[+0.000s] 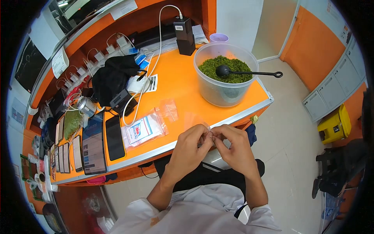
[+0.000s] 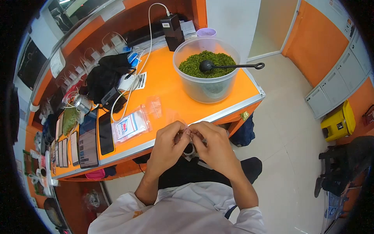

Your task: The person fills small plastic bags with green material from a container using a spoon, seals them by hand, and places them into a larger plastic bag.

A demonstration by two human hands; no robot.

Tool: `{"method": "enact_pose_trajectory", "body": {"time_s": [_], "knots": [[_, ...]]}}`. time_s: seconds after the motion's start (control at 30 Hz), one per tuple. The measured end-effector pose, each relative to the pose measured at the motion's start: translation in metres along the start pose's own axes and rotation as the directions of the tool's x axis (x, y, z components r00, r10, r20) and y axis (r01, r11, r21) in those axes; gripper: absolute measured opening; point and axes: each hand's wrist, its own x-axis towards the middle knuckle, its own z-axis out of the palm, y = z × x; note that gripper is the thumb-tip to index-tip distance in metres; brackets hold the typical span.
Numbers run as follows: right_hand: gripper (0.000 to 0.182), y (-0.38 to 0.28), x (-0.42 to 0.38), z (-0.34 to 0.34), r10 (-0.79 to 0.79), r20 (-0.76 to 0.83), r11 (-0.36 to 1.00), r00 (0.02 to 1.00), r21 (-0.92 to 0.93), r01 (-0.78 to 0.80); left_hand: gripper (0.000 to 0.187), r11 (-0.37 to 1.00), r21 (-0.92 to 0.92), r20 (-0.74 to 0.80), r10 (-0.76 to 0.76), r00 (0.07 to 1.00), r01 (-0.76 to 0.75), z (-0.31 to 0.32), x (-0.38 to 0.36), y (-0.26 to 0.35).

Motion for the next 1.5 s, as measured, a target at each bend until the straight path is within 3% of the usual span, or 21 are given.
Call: {"method": "enact_pose_trajectory", "body": {"time_s": [0.1, 0.2, 0.27, 0.37, 0.5, 0.6, 0.67, 0.73, 0.77, 0.8, 0.83, 0.87, 0.9, 0.93, 1.0, 1.1, 1.17, 1.23, 1.33, 1.5], "knots": [[0.014, -0.003, -0.002, 0.001, 0.059, -0.009, 0.998, 0.998, 0.032, -0.059, 0.012, 0.990, 0.092, 0.010, 0.110, 0.994, -0.110, 0.000, 0.002, -0.002], [0.011, 0.000, -0.005, 0.008, -0.017, -0.101, 0.999, 0.995, -0.035, 0.013, 0.010, 0.968, 0.112, -0.030, 0.230, 0.973, -0.226, 0.002, 0.004, -0.009], [0.013, 0.003, -0.006, 0.014, -0.177, -0.322, 0.956, 0.930, -0.281, 0.084, 0.010, 0.967, 0.148, -0.065, 0.218, 0.974, -0.206, 0.005, 0.002, -0.009], [0.017, 0.008, -0.005, 0.012, -0.196, -0.307, 0.953, 0.931, -0.282, 0.107, 0.014, 0.988, 0.117, -0.085, 0.107, 0.991, -0.097, 0.009, -0.001, -0.002], [0.018, 0.007, 0.003, 0.010, -0.264, -0.204, 0.939, 0.943, -0.279, 0.202, 0.015, 0.980, 0.147, -0.145, 0.152, 0.978, -0.131, 0.014, 0.003, -0.010], [0.019, 0.011, 0.002, 0.008, -0.161, -0.125, 0.966, 0.979, -0.225, 0.130, 0.017, 0.969, 0.178, -0.126, 0.197, 0.972, -0.173, 0.011, 0.002, -0.010], [0.018, 0.007, 0.003, 0.000, 0.033, -0.226, 0.994, 0.974, -0.097, -0.056, 0.015, 0.975, 0.213, -0.059, 0.073, 0.996, -0.059, 0.006, 0.000, -0.009], [0.018, 0.005, 0.003, -0.007, 0.036, -0.245, 0.994, 0.969, -0.094, -0.060, 0.015, 0.976, 0.157, -0.104, 0.167, 0.980, -0.150, 0.005, 0.004, -0.007], [0.019, 0.005, 0.003, -0.011, 0.185, -0.237, 0.978, 0.954, 0.135, -0.156, 0.016, 0.965, 0.105, -0.156, 0.255, 0.954, -0.241, 0.005, 0.006, -0.007], [0.020, 0.005, 0.003, -0.016, 0.325, -0.195, 0.903, 0.925, 0.353, -0.243, 0.016, 0.964, 0.103, -0.158, 0.258, 0.953, -0.244, 0.005, 0.007, -0.007], [0.021, 0.001, 0.002, -0.024, 0.355, -0.114, 0.811, 0.928, 0.531, -0.245, 0.020, 0.974, 0.105, -0.278, 0.222, 0.935, -0.200, 0.007, 0.006, -0.009], [0.021, 0.001, 0.001, -0.029, 0.356, -0.113, 0.812, 0.928, 0.529, -0.247, 0.024, 0.983, 0.101, -0.394, 0.181, 0.901, -0.153, 0.009, 0.006, -0.010], [0.020, 0.001, 0.000, -0.034, 0.331, -0.082, 0.813, 0.940, 0.531, -0.240, 0.023, 0.994, -0.017, -0.413, 0.090, 0.906, -0.107, 0.012, 0.005, -0.009], [0.020, 0.002, -0.002, -0.037, 0.308, -0.051, 0.812, 0.950, 0.534, -0.234, 0.023, 0.994, -0.020, -0.410, 0.087, 0.908, -0.104, 0.010, 0.003, -0.011], [0.014, 0.007, -0.006, -0.041, 0.287, -0.041, 0.825, 0.957, 0.518, -0.226, 0.020, 0.830, -0.545, -0.049, -0.174, 0.984, 0.120, 0.006, 0.001, -0.017], [0.010, 0.007, -0.006, -0.043, 0.250, -0.046, 0.856, 0.967, 0.478, -0.199, 0.019, 0.814, -0.577, -0.075, -0.136, 0.988, 0.068, 0.008, 0.001, -0.018], [0.015, 0.006, -0.003, -0.040, 0.236, -0.054, 0.871, 0.970, 0.454, -0.187, 0.021, 0.813, -0.580, -0.097, -0.137, 0.986, 0.056, 0.010, 0.002, -0.015], [0.026, 0.008, 0.001, -0.035, 0.121, -0.102, 0.938, 0.987, 0.339, -0.080, 0.022, 0.813, -0.580, -0.117, -0.139, 0.983, 0.046, 0.011, 0.003, -0.014], [0.037, 0.005, 0.002, -0.037, 0.072, -0.010, 0.972, 0.997, 0.224, -0.068, 0.026, 0.847, -0.527, -0.107, -0.139, 0.985, 0.062, 0.012, 0.003, -0.015], [0.045, -0.004, 0.005, -0.044, 0.069, 0.001, 0.989, 0.998, 0.130, -0.068, 0.035, 0.932, -0.362, -0.134, -0.075, 0.988, 0.022, -0.005, 0.005, -0.029]]}}
